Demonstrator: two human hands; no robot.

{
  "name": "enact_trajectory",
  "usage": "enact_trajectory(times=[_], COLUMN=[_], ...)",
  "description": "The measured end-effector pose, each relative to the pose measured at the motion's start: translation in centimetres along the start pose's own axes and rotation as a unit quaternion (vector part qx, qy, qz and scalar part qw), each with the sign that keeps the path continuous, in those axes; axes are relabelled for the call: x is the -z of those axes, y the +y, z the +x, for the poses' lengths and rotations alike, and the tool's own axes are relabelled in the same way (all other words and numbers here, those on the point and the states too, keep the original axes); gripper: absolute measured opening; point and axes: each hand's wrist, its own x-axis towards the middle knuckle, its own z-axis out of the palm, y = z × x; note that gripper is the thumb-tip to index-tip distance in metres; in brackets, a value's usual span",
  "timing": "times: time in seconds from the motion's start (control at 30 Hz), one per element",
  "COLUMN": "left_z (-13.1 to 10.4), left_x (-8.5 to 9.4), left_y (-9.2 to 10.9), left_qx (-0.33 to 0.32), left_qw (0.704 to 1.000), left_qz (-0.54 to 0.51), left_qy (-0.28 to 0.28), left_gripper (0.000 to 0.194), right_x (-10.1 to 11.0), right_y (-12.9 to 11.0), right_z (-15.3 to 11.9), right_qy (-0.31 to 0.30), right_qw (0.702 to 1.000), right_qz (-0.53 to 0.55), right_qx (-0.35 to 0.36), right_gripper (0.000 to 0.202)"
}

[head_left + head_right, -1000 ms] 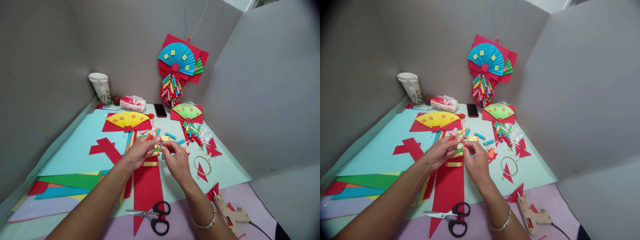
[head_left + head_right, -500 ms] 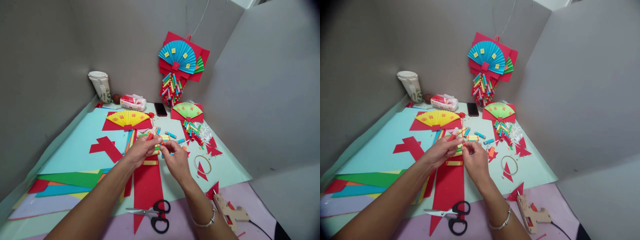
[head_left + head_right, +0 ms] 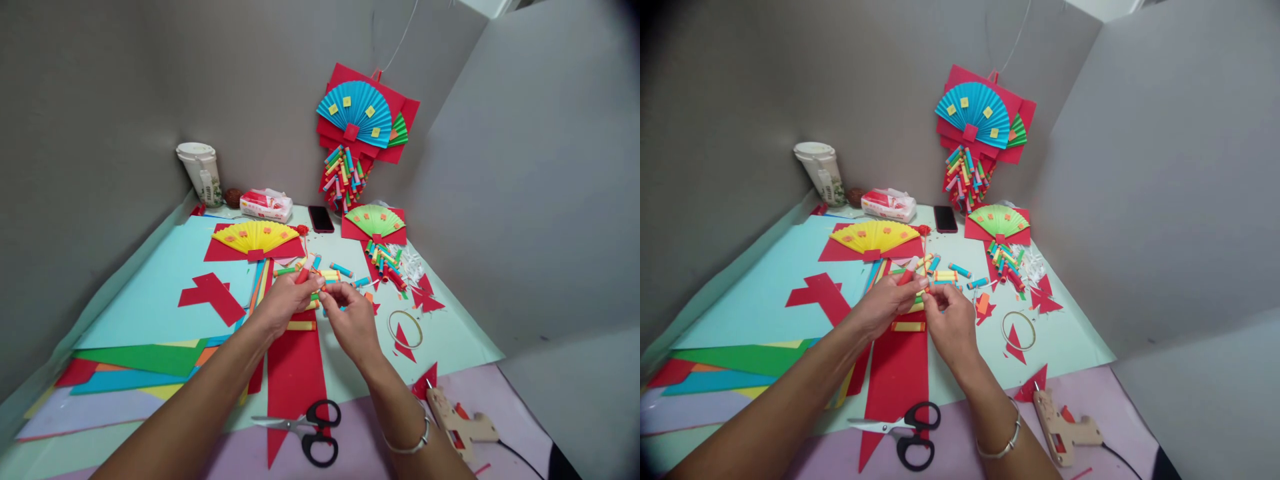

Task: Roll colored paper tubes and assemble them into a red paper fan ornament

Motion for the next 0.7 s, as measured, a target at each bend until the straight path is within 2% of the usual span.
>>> enact_trajectory(times=[0.37, 0.47, 0.7], left_z=[-0.01, -0.06, -0.32], left_x=[0.28, 0.30, 0.17], left_y=[0.15, 0.16, 0.46], left_qx=[0.006, 0.020, 0.031], left_qw=[0.997, 0.997, 0.998], left_qz=[-0.065, -0.068, -0.052], left_qy=[-0.039, -0.041, -0.035], left_gripper=[0.036, 0.023, 0.023], right_x=[0.35, 0.37, 0.13], right_y=[0.03, 0.10, 0.43], right_z=[0.40, 0.50, 0.56], right_qy=[-0.053, -0.063, -0.082], right_qw=[0.984, 0.971, 0.935], right_qz=[0.148, 0.203, 0.314], right_qx=[-0.084, -0.110, -0.144], right_gripper=[0.024, 0.026, 0.026])
